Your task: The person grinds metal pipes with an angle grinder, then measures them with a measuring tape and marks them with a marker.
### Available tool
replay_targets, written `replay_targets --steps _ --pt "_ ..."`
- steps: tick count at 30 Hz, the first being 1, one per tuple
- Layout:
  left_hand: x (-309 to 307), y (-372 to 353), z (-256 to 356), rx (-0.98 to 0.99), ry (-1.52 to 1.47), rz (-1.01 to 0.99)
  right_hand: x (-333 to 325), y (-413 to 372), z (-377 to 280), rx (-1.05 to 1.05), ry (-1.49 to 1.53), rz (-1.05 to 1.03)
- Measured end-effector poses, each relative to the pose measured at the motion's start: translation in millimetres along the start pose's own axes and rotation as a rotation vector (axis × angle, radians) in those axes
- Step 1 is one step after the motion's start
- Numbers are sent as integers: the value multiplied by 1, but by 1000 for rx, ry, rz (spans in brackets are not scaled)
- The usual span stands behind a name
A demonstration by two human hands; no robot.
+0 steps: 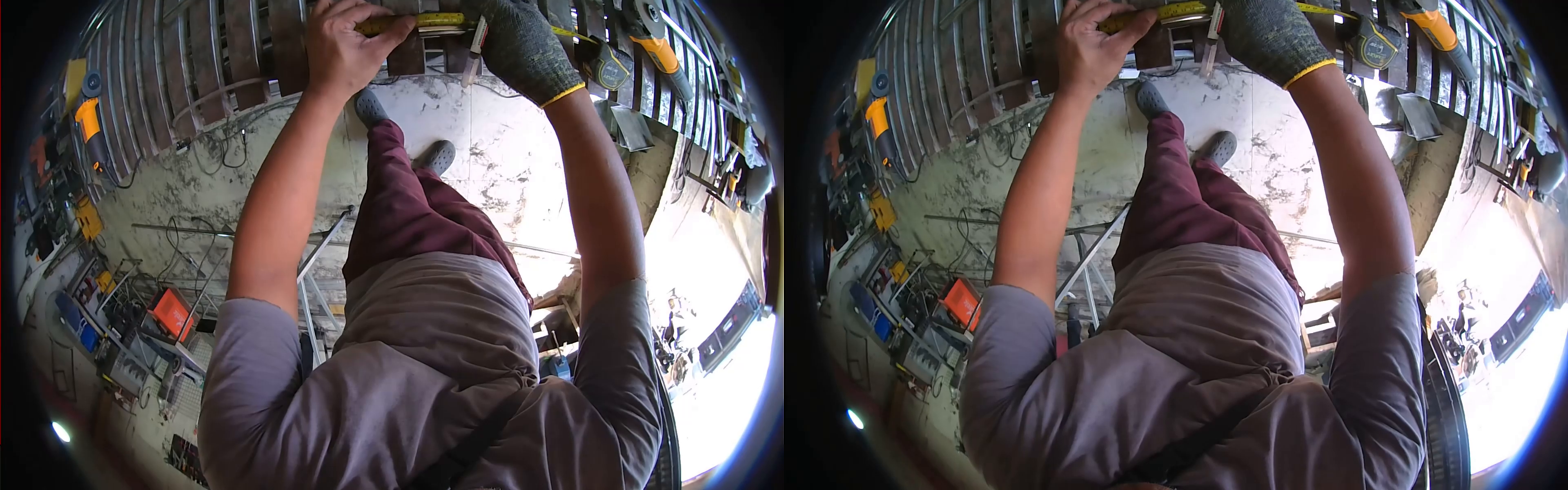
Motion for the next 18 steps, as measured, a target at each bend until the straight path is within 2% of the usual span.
replay_targets --steps 18 --pt "-1 -1 -1 10 -7 23 4 2 4 12 24 -49"
Point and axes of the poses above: each hand's wrist, its own y-axis towards the middle knuckle, its own x-axis out of the palm, z = x × y, the point moved 4 cm from there along y, towards the middle knuckle, and after that the axes turned 8 degrees about -y, right-handed, at the moved point
